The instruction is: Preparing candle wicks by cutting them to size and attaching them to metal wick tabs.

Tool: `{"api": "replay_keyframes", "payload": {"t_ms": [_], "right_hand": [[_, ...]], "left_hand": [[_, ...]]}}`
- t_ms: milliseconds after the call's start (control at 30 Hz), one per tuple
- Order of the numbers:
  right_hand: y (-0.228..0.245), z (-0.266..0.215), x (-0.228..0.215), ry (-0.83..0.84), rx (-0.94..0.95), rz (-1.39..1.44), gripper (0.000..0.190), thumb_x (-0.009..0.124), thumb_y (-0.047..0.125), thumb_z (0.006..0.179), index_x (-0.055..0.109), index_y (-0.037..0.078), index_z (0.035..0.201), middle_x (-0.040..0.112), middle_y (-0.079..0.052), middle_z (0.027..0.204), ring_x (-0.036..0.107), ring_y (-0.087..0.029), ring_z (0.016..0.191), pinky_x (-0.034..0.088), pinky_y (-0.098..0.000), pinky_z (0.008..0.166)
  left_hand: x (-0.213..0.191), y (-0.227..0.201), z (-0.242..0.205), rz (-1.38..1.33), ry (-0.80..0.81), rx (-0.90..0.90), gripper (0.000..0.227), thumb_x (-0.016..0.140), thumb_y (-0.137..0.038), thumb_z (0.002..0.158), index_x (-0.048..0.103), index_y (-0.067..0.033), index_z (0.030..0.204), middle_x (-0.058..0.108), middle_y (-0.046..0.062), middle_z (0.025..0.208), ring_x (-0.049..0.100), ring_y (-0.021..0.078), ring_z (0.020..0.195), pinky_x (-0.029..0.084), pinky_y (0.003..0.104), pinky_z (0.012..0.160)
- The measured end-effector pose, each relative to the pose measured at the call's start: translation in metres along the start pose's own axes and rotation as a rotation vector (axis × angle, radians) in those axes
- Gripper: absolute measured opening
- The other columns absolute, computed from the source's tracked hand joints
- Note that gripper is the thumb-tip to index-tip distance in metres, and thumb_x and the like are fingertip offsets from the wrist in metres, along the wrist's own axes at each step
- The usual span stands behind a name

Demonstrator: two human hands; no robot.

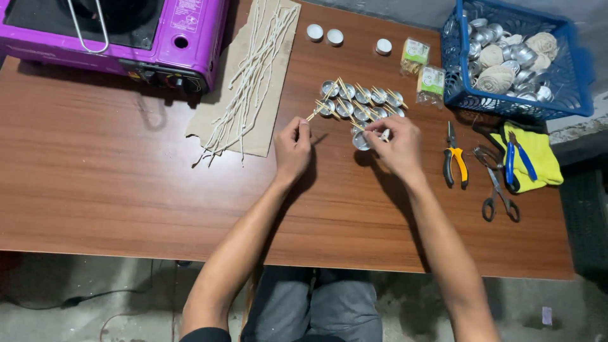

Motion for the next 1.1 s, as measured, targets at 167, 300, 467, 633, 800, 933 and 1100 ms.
{"api": "replay_keyframes", "payload": {"t_ms": [167,300,467,633,800,933,1100], "right_hand": [[0.019,0.018,0.035,0.073,0.068,-0.098,0.013,0.083,0.019,0.083,0.081,0.027,0.092,0.069,-0.001,0.077,0.069,-0.028,0.084,0.055,-0.0387,0.083],[0.026,0.024,0.041,0.081,0.063,-0.207,0.008,0.083,0.021,0.083,0.081,0.024,0.09,0.061,-0.009,0.081,0.065,-0.037,0.083,0.054,-0.0473,0.078],[0.022,0.031,0.041,0.091,0.109,-0.205,0.014,0.084,0.021,0.084,0.082,0.028,0.096,0.053,-0.004,0.079,0.063,-0.03,0.079,0.053,-0.0425,0.077],[0.014,0.024,0.03,0.007,0.058,-0.154,0.016,0.083,0.019,0.086,0.081,0.023,0.101,0.05,-0.004,0.075,0.06,-0.026,0.071,0.053,-0.0409,0.073],[0.042,0.012,0.013,-0.026,-0.283,0.015,0.028,0.084,0.018,0.088,0.081,0.023,0.116,0.063,-0.007,0.095,0.065,-0.029,0.084,0.055,-0.0402,0.081],[0.049,0.0,0.007,0.056,-0.307,0.056,0.021,0.078,0.013,0.092,0.081,0.021,0.111,0.067,-0.007,0.102,0.065,-0.032,0.095,0.053,-0.0406,0.088],[0.034,-0.015,0.014,0.047,-0.282,0.054,0.011,0.08,0.021,0.094,0.082,0.021,0.105,0.072,-0.004,0.097,0.065,-0.027,0.092,0.054,-0.0371,0.088]], "left_hand": [[-0.002,-0.011,-0.003,0.034,0.02,0.018,0.03,0.055,-0.019,0.097,0.059,-0.0122,0.068,0.048,0.012,0.05,0.049,0.0175,0.052,0.041,0.032,0.052],[0.0,-0.007,-0.002,0.035,0.028,0.008,0.031,0.055,-0.022,0.096,0.059,-0.0126,0.067,0.054,0.011,0.051,0.052,0.0207,0.051,0.043,0.033,0.052],[-0.001,-0.003,-0.001,0.059,0.035,0.01,0.03,0.055,-0.02,0.095,0.06,-0.0128,0.067,0.049,0.01,0.049,0.05,0.0179,0.05,0.041,0.032,0.051],[0.0,-0.003,0.0,0.046,0.114,0.015,0.028,0.055,-0.02,0.095,0.059,-0.0122,0.068,0.047,0.013,0.05,0.05,0.0175,0.052,0.041,0.032,0.052],[0.011,0.009,0.001,-0.001,0.303,0.019,0.028,0.06,-0.019,0.091,0.061,-0.0178,0.063,0.044,0.004,0.043,0.048,0.0089,0.049,0.042,0.027,0.05],[0.012,0.01,0.0,-0.005,0.378,0.008,0.03,0.06,-0.019,0.09,0.061,-0.02,0.06,0.046,0.002,0.04,0.048,0.009,0.047,0.042,0.026,0.049],[0.008,0.004,0.0,-0.048,0.488,0.026,0.03,0.058,-0.015,0.093,0.06,-0.0142,0.063,0.041,0.006,0.046,0.044,0.0084,0.057,0.041,0.029,0.054]]}}
Point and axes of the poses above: each hand's wrist, its own z-axis towards the middle knuckle, its own x-axis out of the palm, y = z × x, the point moved 3 cm from there along z, towards the middle knuckle
